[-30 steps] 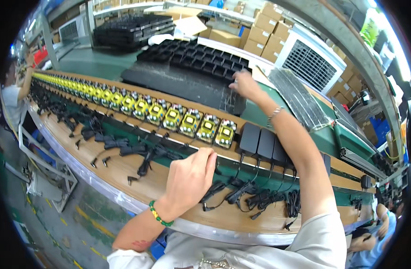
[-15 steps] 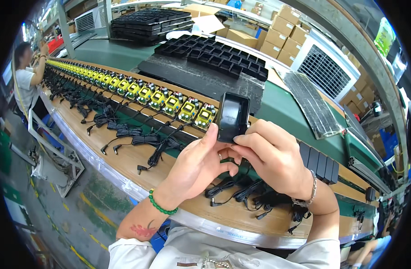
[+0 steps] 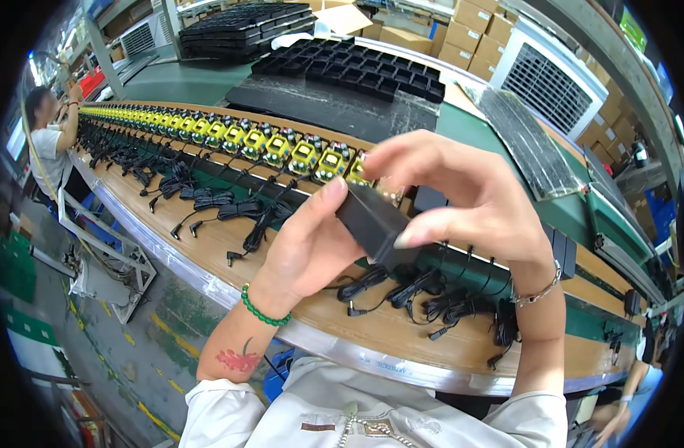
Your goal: Attach black component housings to an array of circuit boards on a manufacturing assembly line.
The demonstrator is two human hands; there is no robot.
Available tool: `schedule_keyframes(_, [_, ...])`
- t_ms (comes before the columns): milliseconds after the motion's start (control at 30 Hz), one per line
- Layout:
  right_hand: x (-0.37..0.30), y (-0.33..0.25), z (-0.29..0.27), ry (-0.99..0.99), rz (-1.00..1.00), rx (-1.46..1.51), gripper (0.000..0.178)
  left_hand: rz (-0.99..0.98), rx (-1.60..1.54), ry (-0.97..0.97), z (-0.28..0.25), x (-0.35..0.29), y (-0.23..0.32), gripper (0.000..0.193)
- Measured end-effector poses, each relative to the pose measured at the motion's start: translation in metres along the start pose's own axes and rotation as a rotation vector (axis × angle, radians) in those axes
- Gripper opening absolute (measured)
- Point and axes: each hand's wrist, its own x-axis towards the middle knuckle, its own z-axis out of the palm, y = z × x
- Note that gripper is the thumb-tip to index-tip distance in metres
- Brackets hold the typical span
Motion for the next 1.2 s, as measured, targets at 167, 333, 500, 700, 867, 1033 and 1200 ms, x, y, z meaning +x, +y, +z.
schedule_keyframes(167, [0.004, 0.007, 0.003, -0.215, -0.168, -0.414, 0.073, 0.078, 0.089, 0.224, 0.015, 0.006, 0.0, 0.048])
schedule_keyframes(333, [0.012, 0.021, -0.01, 0.077, -0.051, -0.513, 0.079, 0.077, 0.204, 0.341, 0.023, 0.008, -0.002, 0.036])
schedule_keyframes(500, [0.026, 0.091, -0.033, 0.326, -0.061, -0.946, 0.075, -0.05, 0.389, 0.389, 0.015, 0.01, -0.012, 0.03])
schedule_keyframes(700, [0.01, 0.101, -0.04, 0.234, 0.128, -0.889, 0.068, -0.201, 0.619, 0.452, 0.002, 0.013, -0.022, 0.022])
schedule_keyframes(867, [-0.014, 0.093, -0.056, 0.257, 0.179, -0.864, 0.068, -0.375, 0.463, 0.423, 0.02, 0.026, -0.022, 0.018])
schedule_keyframes(1033, [-0.031, 0.094, -0.07, 0.269, 0.164, -0.836, 0.068, -0.368, 0.331, 0.48, 0.035, 0.034, -0.045, 0.019])
schedule_keyframes(1200, [-0.033, 0.1, -0.07, 0.292, 0.142, -0.854, 0.067, -0.322, 0.3, 0.49, 0.031, 0.035, -0.053, 0.022])
